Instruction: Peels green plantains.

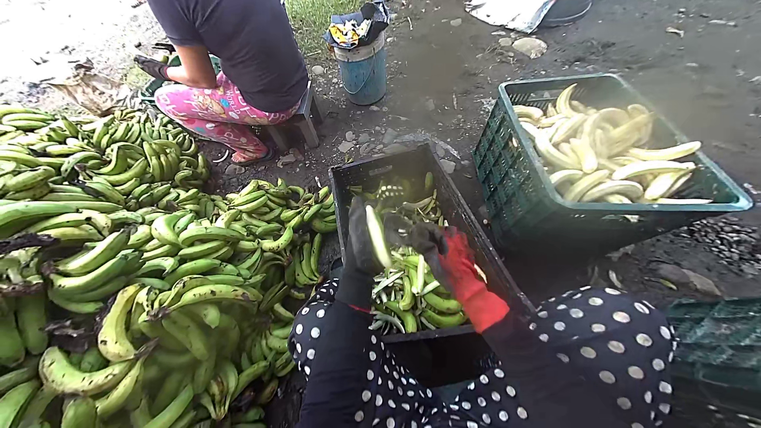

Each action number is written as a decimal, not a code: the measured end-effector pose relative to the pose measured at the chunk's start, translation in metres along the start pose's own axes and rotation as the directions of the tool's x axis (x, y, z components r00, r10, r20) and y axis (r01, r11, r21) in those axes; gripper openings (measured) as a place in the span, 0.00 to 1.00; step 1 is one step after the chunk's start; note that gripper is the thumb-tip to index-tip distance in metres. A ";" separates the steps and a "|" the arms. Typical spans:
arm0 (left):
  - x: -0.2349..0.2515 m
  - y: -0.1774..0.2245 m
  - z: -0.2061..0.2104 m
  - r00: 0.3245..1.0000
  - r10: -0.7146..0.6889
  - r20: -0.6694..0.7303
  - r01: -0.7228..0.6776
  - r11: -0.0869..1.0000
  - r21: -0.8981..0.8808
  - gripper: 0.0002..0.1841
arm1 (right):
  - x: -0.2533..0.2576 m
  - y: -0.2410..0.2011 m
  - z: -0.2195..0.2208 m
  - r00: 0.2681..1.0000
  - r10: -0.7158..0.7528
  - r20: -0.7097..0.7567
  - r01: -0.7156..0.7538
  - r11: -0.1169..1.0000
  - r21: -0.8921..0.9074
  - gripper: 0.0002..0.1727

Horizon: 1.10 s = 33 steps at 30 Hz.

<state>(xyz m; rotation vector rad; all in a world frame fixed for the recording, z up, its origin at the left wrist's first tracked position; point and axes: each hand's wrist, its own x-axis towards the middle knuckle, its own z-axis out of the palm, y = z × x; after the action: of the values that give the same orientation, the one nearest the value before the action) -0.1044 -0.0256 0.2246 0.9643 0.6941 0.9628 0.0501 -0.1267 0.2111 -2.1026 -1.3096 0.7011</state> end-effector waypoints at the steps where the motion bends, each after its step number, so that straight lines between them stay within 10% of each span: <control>1: 0.000 0.000 -0.004 0.999 0.019 -0.027 -0.019 1.000 -0.009 0.22 | -0.009 0.002 0.003 0.996 -0.081 -0.026 0.080 0.996 -0.050 0.32; 4: 0.000 -0.002 -0.007 0.995 0.008 -0.103 -0.006 1.000 0.016 0.19 | -0.023 0.005 0.011 0.976 -0.195 -0.096 0.185 0.977 -0.106 0.35; 11: -0.016 0.000 0.005 0.980 0.140 0.141 -0.198 0.752 0.628 0.33 | 0.020 -0.009 -0.003 0.977 0.148 0.155 -0.169 0.976 0.138 0.26; 18: -0.020 0.009 0.018 0.988 -0.027 0.150 -0.075 0.767 0.637 0.29 | 0.030 0.003 0.002 0.985 0.143 0.098 -0.159 0.970 0.184 0.23; 26: 0.000 -0.005 -0.010 0.999 -0.039 -0.030 0.042 0.995 0.092 0.19 | -0.006 0.016 -0.001 0.982 -0.178 0.061 0.183 0.977 -0.105 0.34; 33: -0.018 0.000 0.012 0.980 -0.068 0.185 -0.063 0.782 0.621 0.26 | 0.025 0.027 -0.011 0.974 0.158 0.164 -0.181 0.974 0.139 0.22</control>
<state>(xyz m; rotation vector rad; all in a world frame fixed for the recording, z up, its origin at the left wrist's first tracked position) -0.1022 -0.0463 0.2309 1.6254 0.8658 0.6145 0.0839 -0.1153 0.1969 -2.0858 -1.1221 1.0196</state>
